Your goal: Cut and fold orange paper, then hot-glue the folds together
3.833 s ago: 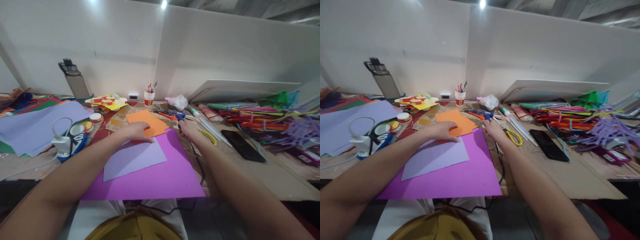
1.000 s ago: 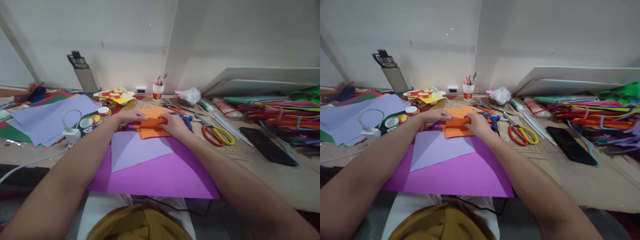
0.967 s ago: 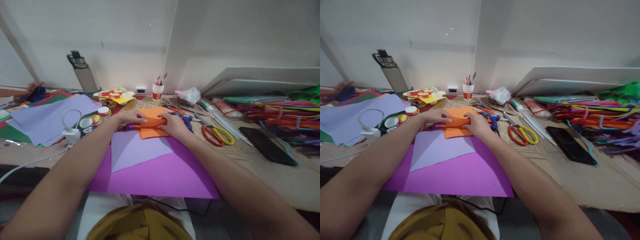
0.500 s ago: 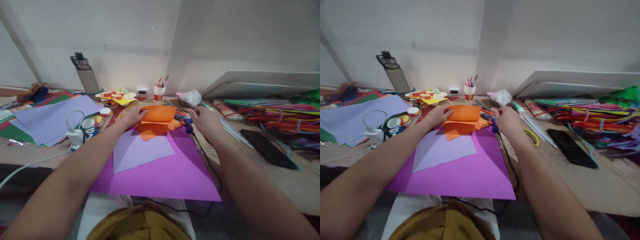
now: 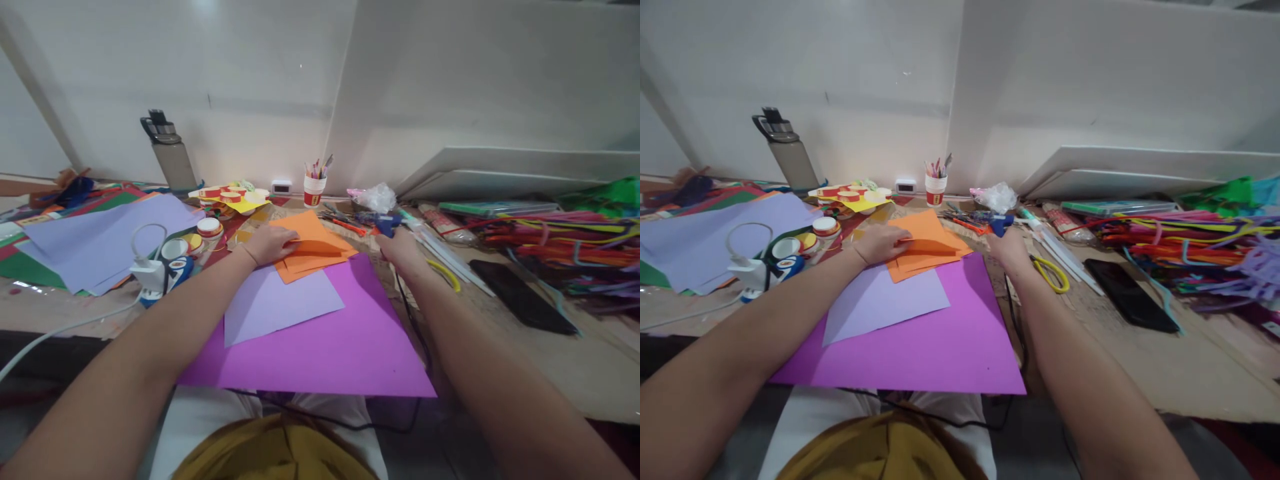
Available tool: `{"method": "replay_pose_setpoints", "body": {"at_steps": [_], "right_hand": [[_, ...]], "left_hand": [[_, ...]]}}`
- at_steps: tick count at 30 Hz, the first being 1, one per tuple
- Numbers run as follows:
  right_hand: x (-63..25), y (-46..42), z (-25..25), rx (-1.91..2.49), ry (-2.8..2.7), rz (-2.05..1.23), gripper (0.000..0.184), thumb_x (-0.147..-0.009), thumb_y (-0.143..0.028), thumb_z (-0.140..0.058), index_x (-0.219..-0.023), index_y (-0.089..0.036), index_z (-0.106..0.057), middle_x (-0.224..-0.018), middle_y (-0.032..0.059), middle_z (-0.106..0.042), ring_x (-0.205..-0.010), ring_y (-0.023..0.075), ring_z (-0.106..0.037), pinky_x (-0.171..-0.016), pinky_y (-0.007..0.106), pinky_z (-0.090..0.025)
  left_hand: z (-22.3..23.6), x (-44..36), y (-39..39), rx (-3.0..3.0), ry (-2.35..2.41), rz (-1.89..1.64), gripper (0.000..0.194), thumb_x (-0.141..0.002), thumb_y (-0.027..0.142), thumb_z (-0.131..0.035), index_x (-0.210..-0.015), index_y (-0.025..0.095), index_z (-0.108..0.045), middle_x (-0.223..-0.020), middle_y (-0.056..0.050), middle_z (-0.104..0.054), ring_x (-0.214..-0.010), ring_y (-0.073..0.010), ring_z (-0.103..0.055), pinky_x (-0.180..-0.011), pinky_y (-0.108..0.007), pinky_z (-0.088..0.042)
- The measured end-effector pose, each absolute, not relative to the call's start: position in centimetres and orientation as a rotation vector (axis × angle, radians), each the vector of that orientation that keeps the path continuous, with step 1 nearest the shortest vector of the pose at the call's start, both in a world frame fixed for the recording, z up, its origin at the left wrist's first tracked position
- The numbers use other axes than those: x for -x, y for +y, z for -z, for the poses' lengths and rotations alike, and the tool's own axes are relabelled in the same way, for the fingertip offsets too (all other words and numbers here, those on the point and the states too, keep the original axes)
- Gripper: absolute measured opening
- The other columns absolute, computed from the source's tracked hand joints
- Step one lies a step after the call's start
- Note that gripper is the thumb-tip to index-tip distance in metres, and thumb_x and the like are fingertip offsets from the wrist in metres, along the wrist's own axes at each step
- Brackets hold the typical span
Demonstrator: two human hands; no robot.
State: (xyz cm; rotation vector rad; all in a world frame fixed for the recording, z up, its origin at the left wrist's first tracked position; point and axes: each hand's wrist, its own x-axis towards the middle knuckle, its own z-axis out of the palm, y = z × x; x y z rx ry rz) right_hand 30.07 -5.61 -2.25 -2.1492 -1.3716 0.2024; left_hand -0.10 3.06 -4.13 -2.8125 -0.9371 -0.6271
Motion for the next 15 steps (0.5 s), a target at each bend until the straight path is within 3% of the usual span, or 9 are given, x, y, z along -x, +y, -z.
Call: {"method": "replay_pose_setpoints", "body": {"at_steps": [5, 10, 15], "right_hand": [[-28.8, -6.2, 1.3, 1.454, -0.989, -0.397, 0.045, -0.069, -0.018, -0.057, -0.113, -0.024, -0.052, -0.105, 0.0043, -0.063, -0.079, 0.0156, -0.063, -0.059, 0.027, -0.056], [-25.9, -9.1, -0.6, 1.053, -1.195, -0.531, 0.034, -0.072, -0.021, -0.059, -0.105, -0.025, -0.054, -0.094, 0.0007, -0.062, -0.066, 0.0128, -0.059, -0.055, 0.026, -0.052], [-24.3, -11.2, -0.6, 1.142, -1.529, -0.615, 0.024, -0.08, -0.028, -0.06, -0.103, -0.022, -0.055, -0.073, -0.0019, -0.06, -0.055, 0.0133, -0.052, -0.054, 0.029, -0.047]], "left_hand": [[4.5, 0.5, 4.5, 3.222, -0.842, 0.717, 0.027, -0.081, 0.044, -0.066, -0.084, 0.018, -0.07, -0.087, -0.005, -0.07, -0.08, -0.016, -0.062, -0.074, -0.026, -0.044], [4.5, 0.2, 4.6, 3.199, -1.236, 0.893, 0.03, -0.086, 0.043, -0.055, -0.073, 0.017, -0.062, -0.071, 0.0, -0.061, -0.067, -0.0136, -0.051, -0.063, -0.026, -0.037], [4.3, -0.6, 3.9, 3.133, -1.377, 0.998, 0.028, -0.084, 0.041, -0.054, -0.068, 0.018, -0.054, -0.065, 0.002, -0.051, -0.064, -0.0134, -0.046, -0.06, -0.027, -0.032]]}}
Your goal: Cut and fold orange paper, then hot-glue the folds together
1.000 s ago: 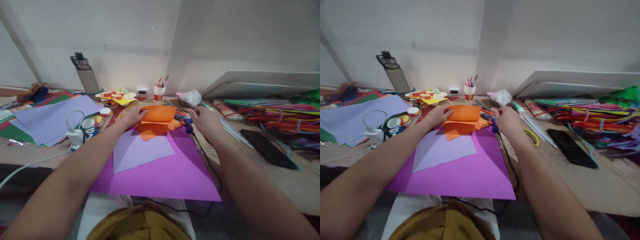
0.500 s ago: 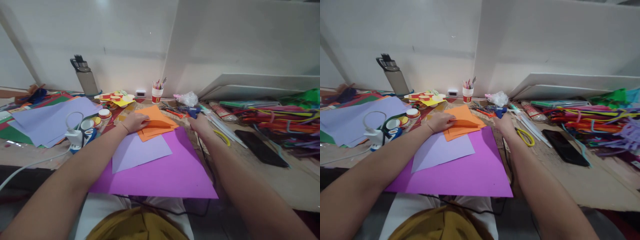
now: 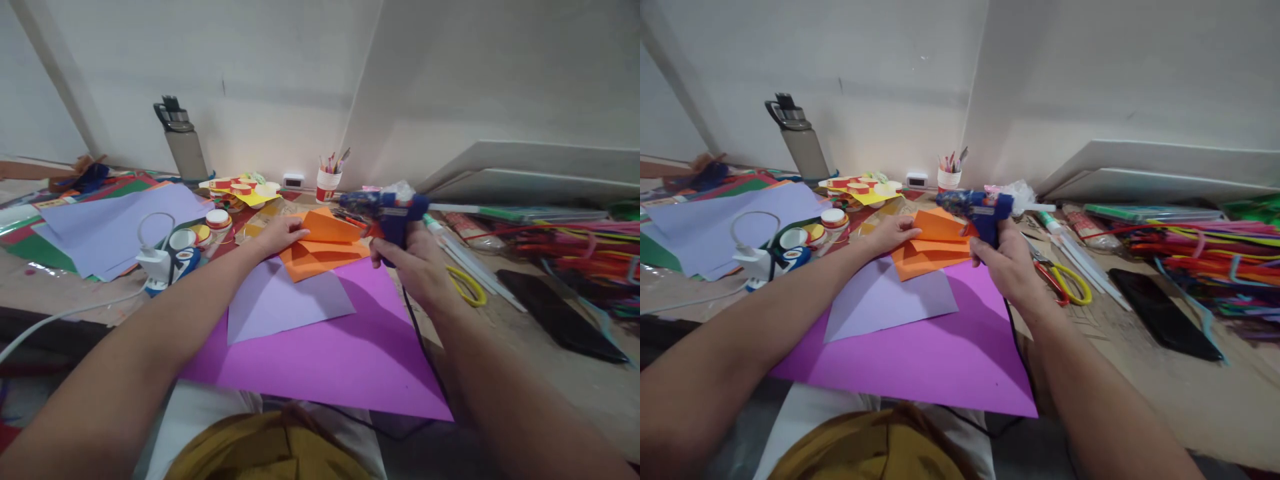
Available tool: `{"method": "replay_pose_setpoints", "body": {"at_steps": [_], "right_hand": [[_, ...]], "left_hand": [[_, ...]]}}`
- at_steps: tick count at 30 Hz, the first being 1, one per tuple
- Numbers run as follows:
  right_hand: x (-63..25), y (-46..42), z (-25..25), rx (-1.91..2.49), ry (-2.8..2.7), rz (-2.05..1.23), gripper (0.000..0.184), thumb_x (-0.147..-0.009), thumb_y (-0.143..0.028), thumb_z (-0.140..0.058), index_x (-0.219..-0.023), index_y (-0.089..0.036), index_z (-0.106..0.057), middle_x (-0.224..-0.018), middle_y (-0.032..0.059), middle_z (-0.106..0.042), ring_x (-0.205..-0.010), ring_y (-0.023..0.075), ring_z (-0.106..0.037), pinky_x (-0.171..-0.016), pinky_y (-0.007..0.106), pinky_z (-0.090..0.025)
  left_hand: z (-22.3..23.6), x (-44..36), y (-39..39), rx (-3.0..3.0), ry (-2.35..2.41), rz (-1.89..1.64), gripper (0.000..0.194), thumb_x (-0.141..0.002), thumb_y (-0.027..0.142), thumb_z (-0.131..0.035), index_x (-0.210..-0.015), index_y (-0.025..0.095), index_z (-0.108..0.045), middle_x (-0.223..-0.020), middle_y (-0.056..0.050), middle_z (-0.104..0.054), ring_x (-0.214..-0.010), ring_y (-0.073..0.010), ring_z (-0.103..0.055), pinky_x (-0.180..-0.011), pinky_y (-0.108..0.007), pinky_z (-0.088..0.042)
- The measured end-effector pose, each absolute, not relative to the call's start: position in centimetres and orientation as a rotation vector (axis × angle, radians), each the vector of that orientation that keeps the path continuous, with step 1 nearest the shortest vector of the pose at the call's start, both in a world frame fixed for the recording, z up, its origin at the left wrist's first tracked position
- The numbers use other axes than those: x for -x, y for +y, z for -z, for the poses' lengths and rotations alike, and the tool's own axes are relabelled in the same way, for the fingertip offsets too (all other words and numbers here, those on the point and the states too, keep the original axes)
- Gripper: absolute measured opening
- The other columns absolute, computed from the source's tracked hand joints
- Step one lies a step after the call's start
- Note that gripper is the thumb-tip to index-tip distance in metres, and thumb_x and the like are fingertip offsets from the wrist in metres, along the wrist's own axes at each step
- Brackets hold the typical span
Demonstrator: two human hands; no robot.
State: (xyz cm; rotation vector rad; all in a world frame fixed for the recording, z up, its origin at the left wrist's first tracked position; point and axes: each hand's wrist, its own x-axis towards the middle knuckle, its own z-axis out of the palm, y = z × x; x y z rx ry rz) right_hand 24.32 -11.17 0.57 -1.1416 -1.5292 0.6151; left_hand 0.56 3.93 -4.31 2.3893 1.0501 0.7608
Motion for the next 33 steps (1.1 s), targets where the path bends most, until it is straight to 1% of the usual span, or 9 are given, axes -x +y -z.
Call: {"method": "replay_pose_setpoints", "body": {"at_steps": [3, 5, 8, 11, 15, 18, 23, 28, 33], "right_hand": [[-24.3, -11.0, 0.0, 1.329, -1.737, -0.49, 0.028, -0.083, -0.032, -0.058, -0.109, -0.02, -0.058, -0.077, 0.0014, -0.063, -0.061, 0.0166, -0.055, -0.059, 0.033, -0.048], [-24.4, -10.7, 0.3, 1.394, -1.86, -0.423, 0.03, -0.085, -0.031, -0.057, -0.112, -0.019, -0.059, -0.09, 0.0064, -0.067, -0.075, 0.0214, -0.061, -0.07, 0.037, -0.051], [-24.1, -10.4, 0.7, 1.446, -1.972, -0.366, 0.031, -0.086, -0.027, -0.055, -0.115, -0.019, -0.059, -0.106, 0.0102, -0.068, -0.094, 0.0267, -0.064, -0.083, 0.041, -0.05], [-23.3, -10.3, 1.2, 1.557, -2.002, -0.363, 0.033, -0.086, -0.023, -0.054, -0.119, -0.02, -0.057, -0.11, 0.0113, -0.069, -0.1, 0.0286, -0.064, -0.086, 0.041, -0.05], [-22.3, -10.2, 2.0, 1.715, -2.022, -0.375, 0.04, -0.088, -0.021, -0.051, -0.127, -0.014, -0.053, -0.125, 0.0175, -0.065, -0.114, 0.0309, -0.061, -0.096, 0.042, -0.046], [-22.0, -10.0, 2.4, 1.761, -2.013, -0.396, 0.041, -0.09, -0.023, -0.05, -0.13, -0.014, -0.051, -0.127, 0.0188, -0.063, -0.116, 0.031, -0.06, -0.096, 0.041, -0.046], [-21.8, -9.6, 2.6, 1.815, -1.956, -0.355, 0.037, -0.09, -0.023, -0.05, -0.126, -0.015, -0.052, -0.122, 0.018, -0.066, -0.113, 0.0311, -0.062, -0.092, 0.04, -0.048], [-21.5, -9.1, 3.0, 1.764, -1.948, -0.364, 0.036, -0.089, -0.024, -0.05, -0.124, -0.016, -0.051, -0.122, 0.0169, -0.066, -0.114, 0.0307, -0.062, -0.092, 0.04, -0.047], [-21.3, -8.7, 3.1, 1.767, -1.942, -0.354, 0.034, -0.088, -0.026, -0.051, -0.121, -0.016, -0.052, -0.118, 0.0173, -0.067, -0.109, 0.0318, -0.063, -0.091, 0.042, -0.048]], "left_hand": [[4.0, -0.7, 3.6, -2.34, 1.059, -0.763, 0.037, -0.086, 0.043, -0.05, -0.059, 0.019, -0.043, -0.057, 0.003, -0.036, -0.057, -0.0122, -0.036, -0.056, -0.029, -0.026], [3.8, -0.6, 3.5, -2.289, 1.072, -0.785, 0.041, -0.086, 0.044, -0.048, -0.056, 0.019, -0.037, -0.057, 0.003, -0.032, -0.056, -0.0119, -0.031, -0.055, -0.03, -0.023], [3.8, -0.6, 3.6, -2.258, 1.079, -0.82, 0.042, -0.086, 0.045, -0.048, -0.056, 0.02, -0.033, -0.057, 0.003, -0.031, -0.056, -0.0119, -0.03, -0.056, -0.03, -0.023], [3.9, -0.8, 3.7, -2.298, 1.062, -0.828, 0.041, -0.086, 0.045, -0.047, -0.057, 0.019, -0.035, -0.057, 0.003, -0.034, -0.057, -0.012, -0.034, -0.056, -0.03, -0.025], [3.8, -1.1, 3.4, -2.369, 1.098, -0.81, 0.038, -0.087, 0.041, -0.046, -0.056, 0.019, -0.039, -0.055, 0.002, -0.039, -0.057, -0.0125, -0.037, -0.057, -0.03, -0.026], [3.7, -1.1, 3.3, -2.396, 1.11, -0.822, 0.037, -0.087, 0.039, -0.048, -0.056, 0.019, -0.04, -0.056, 0.002, -0.042, -0.058, -0.0129, -0.039, -0.058, -0.029, -0.028], [3.8, -1.0, 3.5, -2.427, 1.142, -0.827, 0.033, -0.085, 0.037, -0.051, -0.058, 0.02, -0.042, -0.058, 0.001, -0.045, -0.061, -0.014, -0.041, -0.059, -0.029, -0.03], [3.9, -1.0, 3.7, -2.402, 1.159, -0.83, 0.026, -0.084, 0.036, -0.051, -0.067, 0.017, -0.057, -0.066, -0.002, -0.057, -0.067, -0.0158, -0.047, -0.063, -0.029, -0.035], [3.9, -0.9, 3.8, -2.322, 1.176, -0.826, 0.028, -0.085, 0.036, -0.05, -0.078, 0.013, -0.066, -0.075, -0.004, -0.066, -0.07, -0.0164, -0.053, -0.064, -0.028, -0.038]]}}
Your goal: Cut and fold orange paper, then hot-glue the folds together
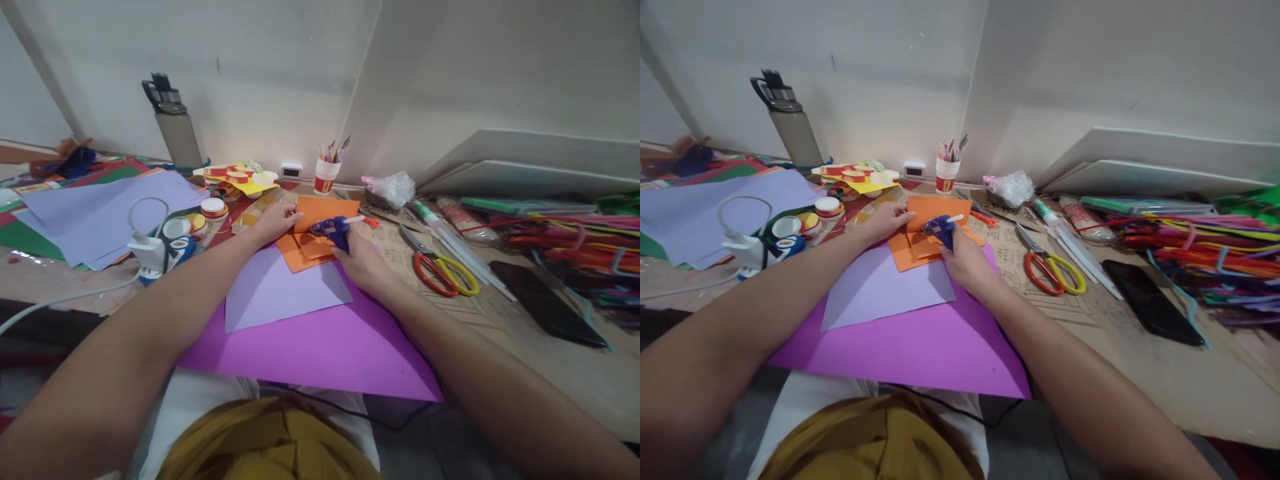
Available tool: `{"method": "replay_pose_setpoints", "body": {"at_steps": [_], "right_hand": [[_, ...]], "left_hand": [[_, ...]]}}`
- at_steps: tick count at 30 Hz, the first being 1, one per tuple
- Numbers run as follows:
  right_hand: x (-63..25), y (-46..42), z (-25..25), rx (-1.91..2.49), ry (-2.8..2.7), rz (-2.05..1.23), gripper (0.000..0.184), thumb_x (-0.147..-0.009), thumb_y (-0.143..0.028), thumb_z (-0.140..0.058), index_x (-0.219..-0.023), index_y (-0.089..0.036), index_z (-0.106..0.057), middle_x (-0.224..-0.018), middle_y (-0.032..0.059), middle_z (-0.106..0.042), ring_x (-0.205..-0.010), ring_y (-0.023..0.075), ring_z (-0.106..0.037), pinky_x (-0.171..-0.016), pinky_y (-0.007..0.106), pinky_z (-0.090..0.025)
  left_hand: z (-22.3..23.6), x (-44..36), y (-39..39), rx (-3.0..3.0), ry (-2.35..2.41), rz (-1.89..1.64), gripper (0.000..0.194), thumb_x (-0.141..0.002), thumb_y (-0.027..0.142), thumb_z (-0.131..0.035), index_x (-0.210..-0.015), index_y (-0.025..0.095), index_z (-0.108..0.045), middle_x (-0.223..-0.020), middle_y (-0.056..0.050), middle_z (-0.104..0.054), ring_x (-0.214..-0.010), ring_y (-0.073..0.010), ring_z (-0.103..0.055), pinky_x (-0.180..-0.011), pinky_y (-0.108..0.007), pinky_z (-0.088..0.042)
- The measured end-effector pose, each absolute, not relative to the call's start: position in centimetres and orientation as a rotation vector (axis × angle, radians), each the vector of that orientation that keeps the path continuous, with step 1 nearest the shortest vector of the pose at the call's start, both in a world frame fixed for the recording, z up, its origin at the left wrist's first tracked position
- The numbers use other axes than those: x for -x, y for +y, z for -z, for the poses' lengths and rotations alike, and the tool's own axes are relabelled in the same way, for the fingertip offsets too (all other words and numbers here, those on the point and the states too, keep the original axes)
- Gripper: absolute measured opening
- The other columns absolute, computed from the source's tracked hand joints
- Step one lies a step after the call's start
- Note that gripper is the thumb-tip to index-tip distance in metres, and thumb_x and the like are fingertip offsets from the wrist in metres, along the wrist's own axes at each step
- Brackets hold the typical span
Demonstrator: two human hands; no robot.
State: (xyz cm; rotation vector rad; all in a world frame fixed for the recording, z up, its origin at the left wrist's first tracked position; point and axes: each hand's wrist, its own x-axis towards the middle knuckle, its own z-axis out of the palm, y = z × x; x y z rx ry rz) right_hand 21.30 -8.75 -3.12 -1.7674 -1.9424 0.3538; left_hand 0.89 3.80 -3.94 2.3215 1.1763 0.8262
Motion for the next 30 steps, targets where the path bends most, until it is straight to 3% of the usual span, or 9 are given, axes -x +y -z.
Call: {"method": "replay_pose_setpoints", "body": {"at_steps": [8, 15, 20, 30], "right_hand": [[-22.3, -8.6, 3.2, 1.824, -1.887, -0.33, 0.037, -0.088, -0.027, -0.051, -0.124, -0.016, -0.05, -0.119, 0.0185, -0.066, -0.112, 0.0346, -0.061, -0.09, 0.044, -0.048], [-21.2, -9.1, 2.9, 1.7, -1.963, -0.431, 0.036, -0.091, -0.029, -0.052, -0.125, -0.018, -0.052, -0.122, 0.0152, -0.066, -0.114, 0.0294, -0.062, -0.094, 0.04, -0.047], [-21.9, -9.5, 2.7, 1.713, -1.955, -0.459, 0.033, -0.09, -0.031, -0.054, -0.12, -0.018, -0.057, -0.12, 0.0146, -0.068, -0.11, 0.0296, -0.064, -0.091, 0.04, -0.048], [-20.3, -8.7, 2.2, 1.681, -1.949, -0.447, 0.036, -0.088, -0.022, -0.057, -0.123, -0.017, -0.059, -0.12, 0.0143, -0.069, -0.112, 0.0284, -0.063, -0.092, 0.037, -0.047]], "left_hand": [[4.1, -0.9, 4.0, -2.26, 1.133, -0.84, 0.028, -0.084, 0.033, -0.053, -0.091, 0.013, -0.071, -0.091, -0.006, -0.072, -0.081, -0.0184, -0.061, -0.07, -0.026, -0.044], [3.8, -0.9, 3.6, -2.233, 1.174, -0.805, 0.028, -0.085, 0.034, -0.054, -0.09, 0.012, -0.071, -0.083, -0.005, -0.071, -0.074, -0.0172, -0.06, -0.067, -0.026, -0.044], [3.9, -0.8, 3.7, -2.187, 1.138, -0.81, 0.028, -0.085, 0.034, -0.054, -0.094, 0.014, -0.071, -0.09, -0.005, -0.073, -0.078, -0.0168, -0.061, -0.069, -0.025, -0.045], [3.8, -0.8, 3.6, -2.15, 1.084, -0.832, 0.026, -0.083, 0.039, -0.052, -0.077, 0.016, -0.063, -0.068, -0.001, -0.061, -0.062, -0.0137, -0.053, -0.058, -0.025, -0.039]]}}
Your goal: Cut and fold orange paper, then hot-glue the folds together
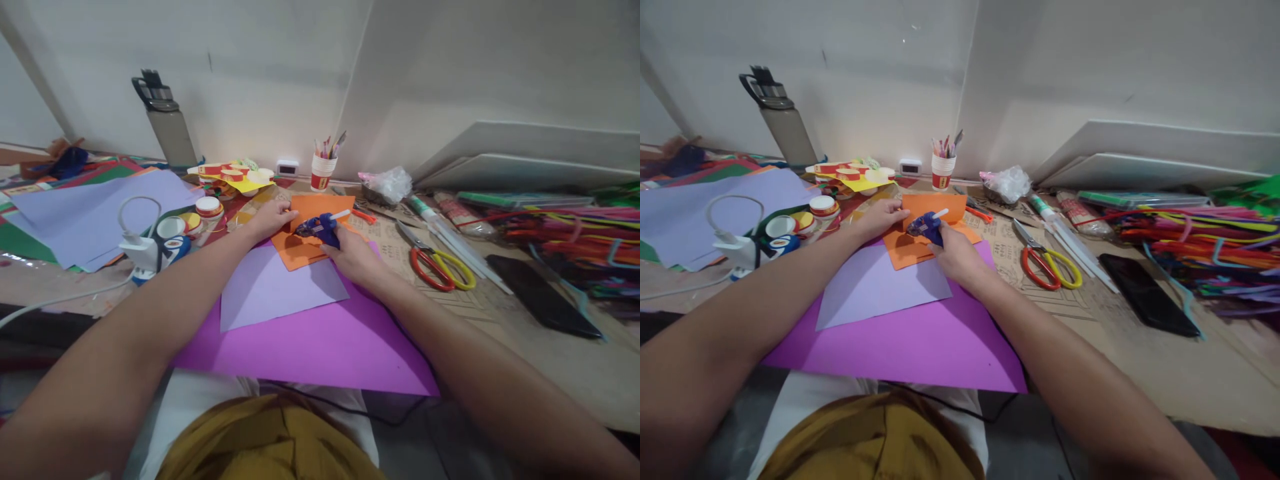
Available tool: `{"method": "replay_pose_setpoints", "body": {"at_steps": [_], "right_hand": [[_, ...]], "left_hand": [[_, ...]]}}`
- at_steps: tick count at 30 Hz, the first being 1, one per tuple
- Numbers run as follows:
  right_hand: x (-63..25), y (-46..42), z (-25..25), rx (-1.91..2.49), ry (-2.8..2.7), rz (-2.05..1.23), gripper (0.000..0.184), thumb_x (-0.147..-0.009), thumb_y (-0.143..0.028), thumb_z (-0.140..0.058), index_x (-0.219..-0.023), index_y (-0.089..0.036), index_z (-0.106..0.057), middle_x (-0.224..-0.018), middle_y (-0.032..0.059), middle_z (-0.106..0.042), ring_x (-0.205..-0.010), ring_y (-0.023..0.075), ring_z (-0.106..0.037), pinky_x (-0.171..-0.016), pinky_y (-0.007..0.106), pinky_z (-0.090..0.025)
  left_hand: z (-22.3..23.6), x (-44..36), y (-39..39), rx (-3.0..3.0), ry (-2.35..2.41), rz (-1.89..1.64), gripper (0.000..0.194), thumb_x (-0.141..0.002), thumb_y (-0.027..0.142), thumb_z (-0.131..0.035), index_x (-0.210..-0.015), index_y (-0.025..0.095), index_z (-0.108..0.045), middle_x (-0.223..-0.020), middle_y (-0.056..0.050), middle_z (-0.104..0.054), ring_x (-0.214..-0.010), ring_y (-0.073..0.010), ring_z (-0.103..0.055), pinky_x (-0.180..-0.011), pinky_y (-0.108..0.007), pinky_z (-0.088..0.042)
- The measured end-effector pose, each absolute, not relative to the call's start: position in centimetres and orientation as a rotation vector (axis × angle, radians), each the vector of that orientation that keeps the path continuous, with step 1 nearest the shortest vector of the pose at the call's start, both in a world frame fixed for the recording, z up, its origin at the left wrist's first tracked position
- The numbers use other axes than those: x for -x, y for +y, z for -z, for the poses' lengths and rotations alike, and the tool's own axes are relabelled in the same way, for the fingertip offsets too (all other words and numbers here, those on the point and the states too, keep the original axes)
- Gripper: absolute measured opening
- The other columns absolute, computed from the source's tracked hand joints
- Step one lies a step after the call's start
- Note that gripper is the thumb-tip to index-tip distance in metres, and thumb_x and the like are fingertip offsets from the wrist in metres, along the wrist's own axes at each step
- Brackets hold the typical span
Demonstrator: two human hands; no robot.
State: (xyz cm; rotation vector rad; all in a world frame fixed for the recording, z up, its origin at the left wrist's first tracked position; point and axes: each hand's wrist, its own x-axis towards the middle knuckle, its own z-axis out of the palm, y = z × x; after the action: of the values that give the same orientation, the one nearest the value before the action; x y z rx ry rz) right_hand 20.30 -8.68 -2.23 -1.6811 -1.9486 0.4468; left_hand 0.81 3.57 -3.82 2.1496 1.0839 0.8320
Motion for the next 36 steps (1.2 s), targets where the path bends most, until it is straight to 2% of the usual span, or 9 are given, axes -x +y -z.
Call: {"method": "replay_pose_setpoints", "body": {"at_steps": [5, 10, 12, 15, 21, 29, 33, 36], "right_hand": [[-21.3, -9.2, 1.3, 1.77, -1.981, -0.455, 0.031, -0.088, -0.027, -0.056, -0.117, -0.018, -0.061, -0.118, 0.0147, -0.069, -0.108, 0.0301, -0.064, -0.088, 0.038, -0.048], [-23.7, -9.3, 1.1, 1.801, -1.93, -0.459, 0.017, -0.082, -0.03, -0.062, -0.096, -0.021, -0.064, -0.092, 0.0091, -0.071, -0.083, 0.0274, -0.066, -0.073, 0.037, -0.05], [-24.4, -9.0, 1.3, 1.833, -1.883, -0.403, 0.014, -0.08, -0.03, -0.063, -0.091, -0.022, -0.064, -0.084, 0.0081, -0.069, -0.079, 0.0271, -0.065, -0.071, 0.037, -0.05], [-24.2, -8.5, 1.7, 1.837, -1.857, -0.329, 0.017, -0.08, -0.029, -0.061, -0.095, -0.022, -0.063, -0.088, 0.0095, -0.069, -0.084, 0.0286, -0.065, -0.073, 0.039, -0.05], [-22.4, -8.4, 1.5, 1.769, -1.92, -0.473, 0.023, -0.084, -0.026, -0.056, -0.105, -0.019, -0.061, -0.107, 0.0123, -0.069, -0.097, 0.0288, -0.064, -0.084, 0.039, -0.049], [-22.9, -8.6, 1.5, 1.806, -1.895, -0.431, 0.018, -0.082, -0.023, -0.06, -0.099, -0.017, -0.062, -0.1, 0.011, -0.07, -0.09, 0.0263, -0.064, -0.079, 0.036, -0.049], [-22.8, -9.0, 1.0, 1.811, -1.929, -0.486, 0.016, -0.083, -0.024, -0.06, -0.097, -0.018, -0.064, -0.093, 0.0081, -0.07, -0.083, 0.0236, -0.064, -0.074, 0.033, -0.048], [-23.9, -9.0, 0.7, 1.911, -1.907, -0.434, 0.022, -0.082, -0.025, -0.061, -0.101, -0.016, -0.066, -0.093, 0.0098, -0.07, -0.082, 0.0244, -0.064, -0.073, 0.033, -0.048]], "left_hand": [[3.8, -0.8, 3.6, -2.152, 1.121, -0.811, 0.026, -0.083, 0.039, -0.053, -0.08, 0.016, -0.065, -0.072, -0.001, -0.063, -0.066, -0.014, -0.053, -0.06, -0.025, -0.04], [3.9, -0.8, 3.8, -2.151, 1.16, -0.784, 0.024, -0.083, 0.035, -0.054, -0.083, 0.014, -0.067, -0.079, -0.003, -0.066, -0.07, -0.0149, -0.056, -0.063, -0.025, -0.042], [3.9, -0.8, 3.8, -2.146, 1.158, -0.779, 0.025, -0.083, 0.035, -0.054, -0.085, 0.014, -0.067, -0.081, -0.003, -0.067, -0.071, -0.0151, -0.057, -0.064, -0.025, -0.042], [3.8, -0.8, 3.8, -2.162, 1.137, -0.781, 0.025, -0.083, 0.035, -0.053, -0.087, 0.014, -0.068, -0.082, -0.003, -0.069, -0.073, -0.0155, -0.058, -0.065, -0.025, -0.042], [3.7, -0.8, 3.7, -2.188, 1.11, -0.774, 0.026, -0.084, 0.034, -0.052, -0.089, 0.014, -0.069, -0.086, -0.004, -0.07, -0.077, -0.0173, -0.06, -0.066, -0.026, -0.043], [3.4, -0.8, 3.5, -2.262, 1.214, -0.739, 0.027, -0.085, 0.036, -0.054, -0.084, 0.013, -0.069, -0.08, -0.003, -0.068, -0.071, -0.0151, -0.056, -0.065, -0.025, -0.04], [3.5, -0.8, 3.7, -2.281, 1.214, -0.707, 0.032, -0.085, 0.036, -0.051, -0.094, 0.013, -0.072, -0.09, -0.005, -0.071, -0.079, -0.0175, -0.06, -0.069, -0.027, -0.043], [3.6, -0.7, 3.9, -2.295, 1.194, -0.707, 0.036, -0.084, 0.036, -0.051, -0.102, 0.014, -0.073, -0.1, -0.006, -0.073, -0.087, -0.0197, -0.062, -0.075, -0.028, -0.045]]}}
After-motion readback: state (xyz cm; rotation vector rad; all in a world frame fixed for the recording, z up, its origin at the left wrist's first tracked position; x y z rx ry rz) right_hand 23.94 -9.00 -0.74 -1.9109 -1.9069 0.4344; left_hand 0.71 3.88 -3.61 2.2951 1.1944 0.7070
